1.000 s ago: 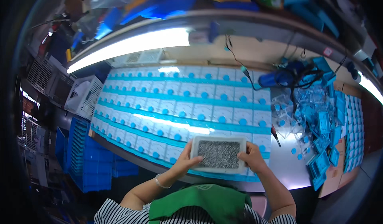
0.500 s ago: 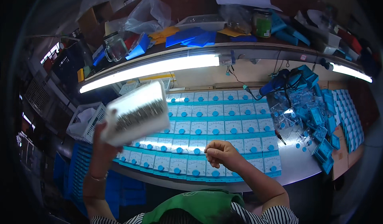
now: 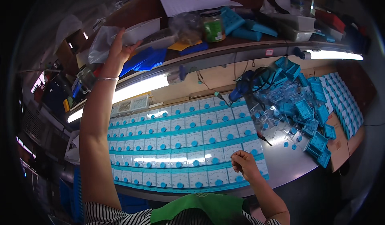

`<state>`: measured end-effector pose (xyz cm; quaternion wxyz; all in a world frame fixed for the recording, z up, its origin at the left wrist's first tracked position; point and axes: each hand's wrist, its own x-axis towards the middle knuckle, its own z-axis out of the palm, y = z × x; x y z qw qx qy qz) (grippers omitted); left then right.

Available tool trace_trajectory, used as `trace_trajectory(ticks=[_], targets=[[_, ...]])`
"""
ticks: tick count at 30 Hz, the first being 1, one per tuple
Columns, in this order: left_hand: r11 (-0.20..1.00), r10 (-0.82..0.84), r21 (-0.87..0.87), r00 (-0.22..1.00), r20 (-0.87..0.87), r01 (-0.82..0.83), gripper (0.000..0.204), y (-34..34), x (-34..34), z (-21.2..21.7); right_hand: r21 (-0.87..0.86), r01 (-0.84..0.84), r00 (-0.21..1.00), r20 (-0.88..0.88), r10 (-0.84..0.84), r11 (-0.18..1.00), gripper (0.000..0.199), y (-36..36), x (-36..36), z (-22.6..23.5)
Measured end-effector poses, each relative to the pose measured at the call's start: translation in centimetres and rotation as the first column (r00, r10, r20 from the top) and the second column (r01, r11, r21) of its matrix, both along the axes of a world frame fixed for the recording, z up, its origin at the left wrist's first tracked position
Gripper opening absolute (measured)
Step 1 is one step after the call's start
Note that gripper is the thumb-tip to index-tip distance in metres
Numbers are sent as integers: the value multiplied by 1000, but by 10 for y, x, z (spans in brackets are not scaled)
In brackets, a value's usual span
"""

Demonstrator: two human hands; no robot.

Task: The recorder is assembling analog meter panels by placing small internal components and then using an electric screwdriver to secure them.

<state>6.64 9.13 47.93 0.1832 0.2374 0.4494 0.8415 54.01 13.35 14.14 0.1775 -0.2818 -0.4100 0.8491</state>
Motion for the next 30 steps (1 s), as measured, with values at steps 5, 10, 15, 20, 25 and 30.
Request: trace_trajectory(ticks=[5,10,15,20,25,30], targets=[[998,-14,-60,988,-156,4,72,38,-29,-29,94,72,995,56,-77,993,13,33,28,-15],[852,131,-500,988,-86,-157,62,12,-49,-10,443,15,988,134,-83,896,19,93,-2,-33],[711,91,-659,961,-262,-247,55,-24,-44,-2,884,215,951,-93,-295,416,48,148,-93,-32],[981,45,-120,786,-616,-150,28,-85,54,-5,769,214,956,-40,-289,602,45,176,-136,-3],[828,-257,-547,785,-563,-121,25,-98,175,-104,757,459,888,-400,-227,465,41,175,-147,36],[865,-401,-465,295,-867,-190,62,-17,249,-174,863,495,861,-472,-189,104,43,135,-111,83]])
